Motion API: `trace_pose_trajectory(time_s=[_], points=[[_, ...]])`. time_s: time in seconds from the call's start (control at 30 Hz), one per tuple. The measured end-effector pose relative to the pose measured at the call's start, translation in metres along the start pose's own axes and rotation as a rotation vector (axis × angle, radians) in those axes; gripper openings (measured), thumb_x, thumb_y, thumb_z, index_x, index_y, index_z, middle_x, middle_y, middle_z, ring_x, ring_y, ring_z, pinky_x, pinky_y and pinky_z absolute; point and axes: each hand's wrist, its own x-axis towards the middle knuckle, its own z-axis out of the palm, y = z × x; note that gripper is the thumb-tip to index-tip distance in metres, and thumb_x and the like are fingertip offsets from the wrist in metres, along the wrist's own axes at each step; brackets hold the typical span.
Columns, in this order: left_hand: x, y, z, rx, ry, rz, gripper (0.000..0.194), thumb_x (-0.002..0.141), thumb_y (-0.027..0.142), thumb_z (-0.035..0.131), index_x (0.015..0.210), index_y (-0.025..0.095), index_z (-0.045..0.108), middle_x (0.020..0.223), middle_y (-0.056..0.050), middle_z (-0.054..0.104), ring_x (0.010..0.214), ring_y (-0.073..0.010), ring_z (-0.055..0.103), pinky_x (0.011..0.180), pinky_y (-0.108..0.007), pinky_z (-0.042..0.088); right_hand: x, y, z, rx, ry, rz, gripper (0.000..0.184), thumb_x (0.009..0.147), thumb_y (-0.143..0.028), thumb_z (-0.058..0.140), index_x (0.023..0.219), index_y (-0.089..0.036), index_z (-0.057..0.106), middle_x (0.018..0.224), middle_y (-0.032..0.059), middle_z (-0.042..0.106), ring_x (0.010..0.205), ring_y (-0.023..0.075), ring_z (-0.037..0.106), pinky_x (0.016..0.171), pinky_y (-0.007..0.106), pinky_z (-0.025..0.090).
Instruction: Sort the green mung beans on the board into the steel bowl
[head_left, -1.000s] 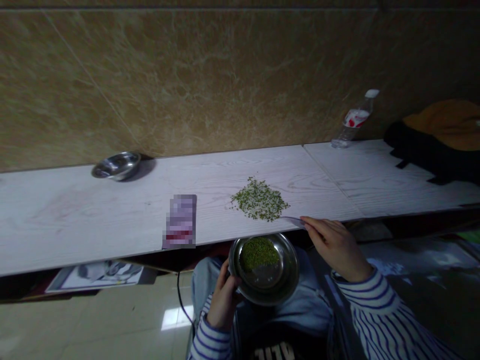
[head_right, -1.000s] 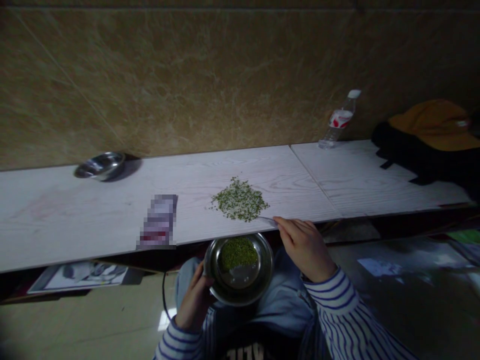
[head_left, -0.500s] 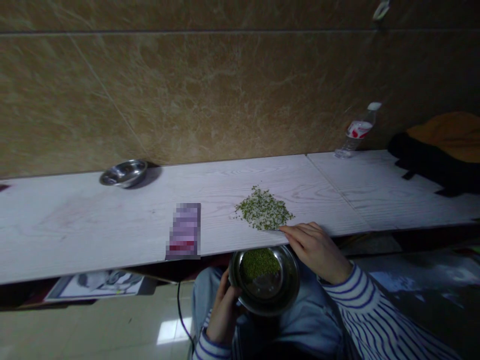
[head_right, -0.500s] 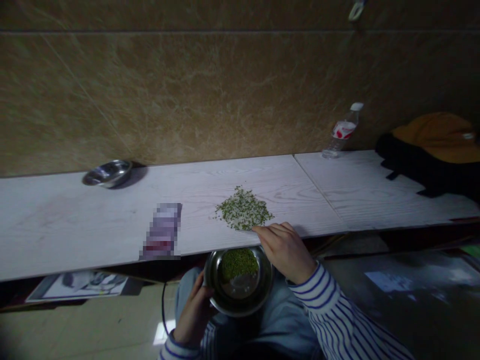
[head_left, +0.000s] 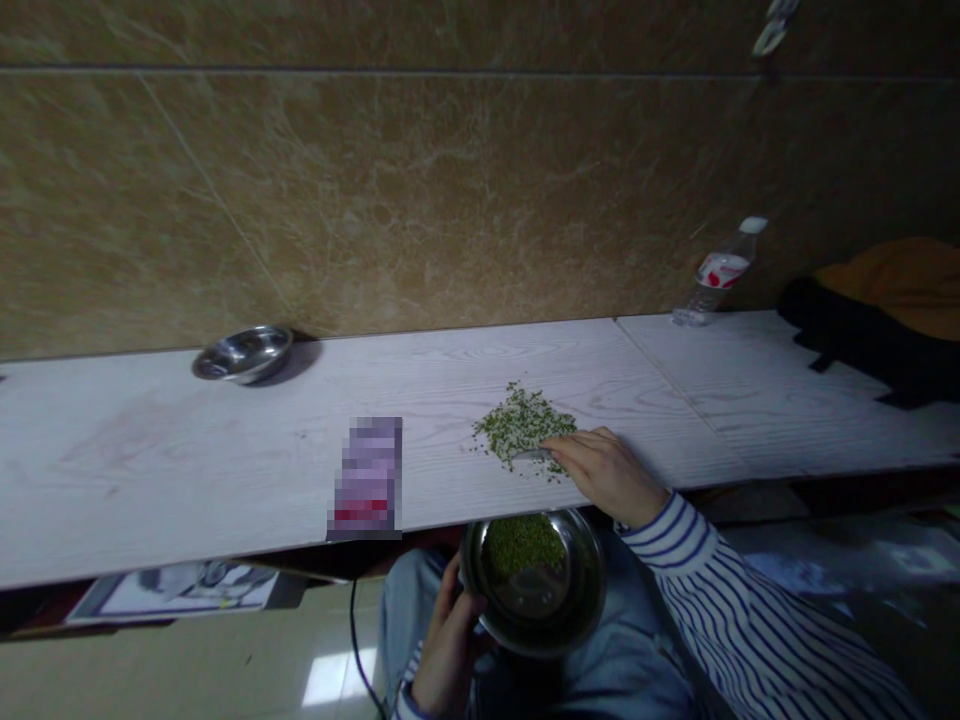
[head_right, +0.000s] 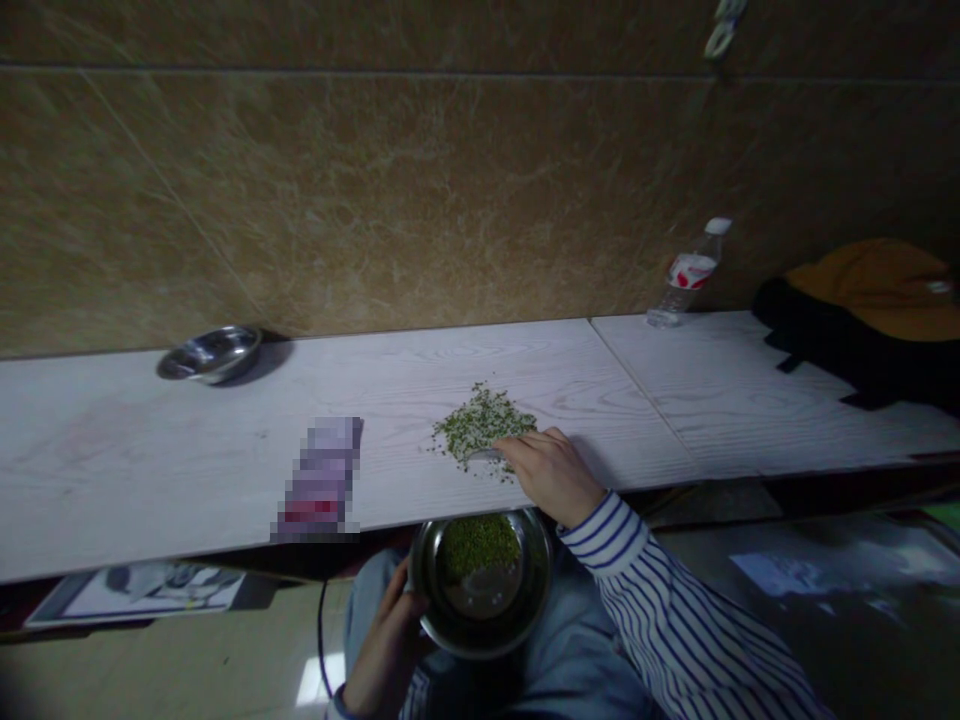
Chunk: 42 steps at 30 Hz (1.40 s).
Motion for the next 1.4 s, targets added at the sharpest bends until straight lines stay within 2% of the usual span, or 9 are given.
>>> trace_pose_trajectory(time_s=[0.13,0.37,0.63,0.73,0.87,1.1,1.27,1.4], points=[[0.004,-0.001,0.001,-0.025,0.03,-0.008,0.074,0.062,0.032,0.065,0.134,0.029,0.047,0.11,-0.004,0.067,0.09,-0.0246,0.061,0.061,-0.028,0.045,0.015,0.011,0.003,-0.004,-0.005,0.032,0.024,0.092,-0.015,0.047,0.108,-0.019,0.065,0.099,0.0068,0.074,0.089,0.0181,0.068,0.079,0.034,0.046],[0.004,0.005,0.005,-0.034,0.009,-0.009,0.072,0.062,0.029,0.065,0.132,0.026,0.047,0.114,-0.006,0.067,0.096,-0.0266,0.062,0.062,-0.028,0.046,0.029,0.023,0.002,-0.014,0.01,0.041,0.025,0.092,-0.016,0.046,0.109,-0.019,0.064,0.104,0.0073,0.073,0.092,0.0191,0.067,0.081,0.036,0.046],[0.003,0.006,0.009,-0.009,0.023,-0.025,0.07,0.061,0.027,0.063,0.13,0.025,0.049,0.104,-0.005,0.069,0.087,-0.0237,0.064,0.059,-0.027,0.045,0.047,0.035,0.0,-0.015,0.119,0.093,0.025,0.093,-0.018,0.044,0.108,-0.019,0.065,0.097,0.0065,0.074,0.086,0.0197,0.067,0.079,0.035,0.045],[0.004,0.005,0.008,-0.007,0.035,-0.026,0.071,0.06,0.029,0.063,0.129,0.026,0.049,0.105,-0.005,0.069,0.089,-0.0245,0.063,0.06,-0.028,0.045,0.055,0.038,0.004,-0.043,0.114,0.128,0.025,0.093,-0.017,0.044,0.107,-0.019,0.065,0.094,0.0067,0.074,0.084,0.0199,0.068,0.078,0.035,0.044],[0.005,0.005,0.007,-0.022,0.037,-0.023,0.068,0.062,0.03,0.063,0.128,0.026,0.049,0.11,-0.007,0.068,0.091,-0.0261,0.063,0.058,-0.029,0.045,0.062,0.036,0.008,-0.052,0.092,0.118,0.026,0.092,-0.014,0.044,0.108,-0.019,0.065,0.098,0.0074,0.074,0.087,0.0197,0.068,0.079,0.035,0.044],[0.003,0.005,0.007,-0.011,0.019,-0.027,0.067,0.065,0.029,0.062,0.13,0.026,0.047,0.112,-0.007,0.067,0.092,-0.0263,0.063,0.055,-0.027,0.042,0.06,0.022,0.015,0.005,0.018,0.02,0.027,0.092,-0.012,0.044,0.108,-0.02,0.065,0.104,0.0059,0.073,0.094,0.0185,0.067,0.084,0.035,0.041],[0.002,0.007,0.008,0.007,0.022,-0.026,0.071,0.064,0.028,0.062,0.132,0.025,0.046,0.109,-0.006,0.068,0.085,-0.0236,0.063,0.058,-0.028,0.044,0.05,0.015,0.005,0.04,-0.032,-0.068,0.027,0.091,-0.009,0.045,0.105,-0.021,0.066,0.106,0.0043,0.073,0.101,0.0176,0.065,0.083,0.035,0.036],[0.004,0.007,0.004,0.021,-0.016,-0.043,0.075,0.065,0.029,0.062,0.137,0.026,0.04,0.111,-0.007,0.067,0.089,-0.0252,0.062,0.058,-0.029,0.045,0.051,0.013,-0.002,0.026,-0.033,-0.082,0.028,0.091,-0.009,0.045,0.106,-0.02,0.065,0.106,0.0046,0.073,0.099,0.0173,0.065,0.083,0.035,0.034]])
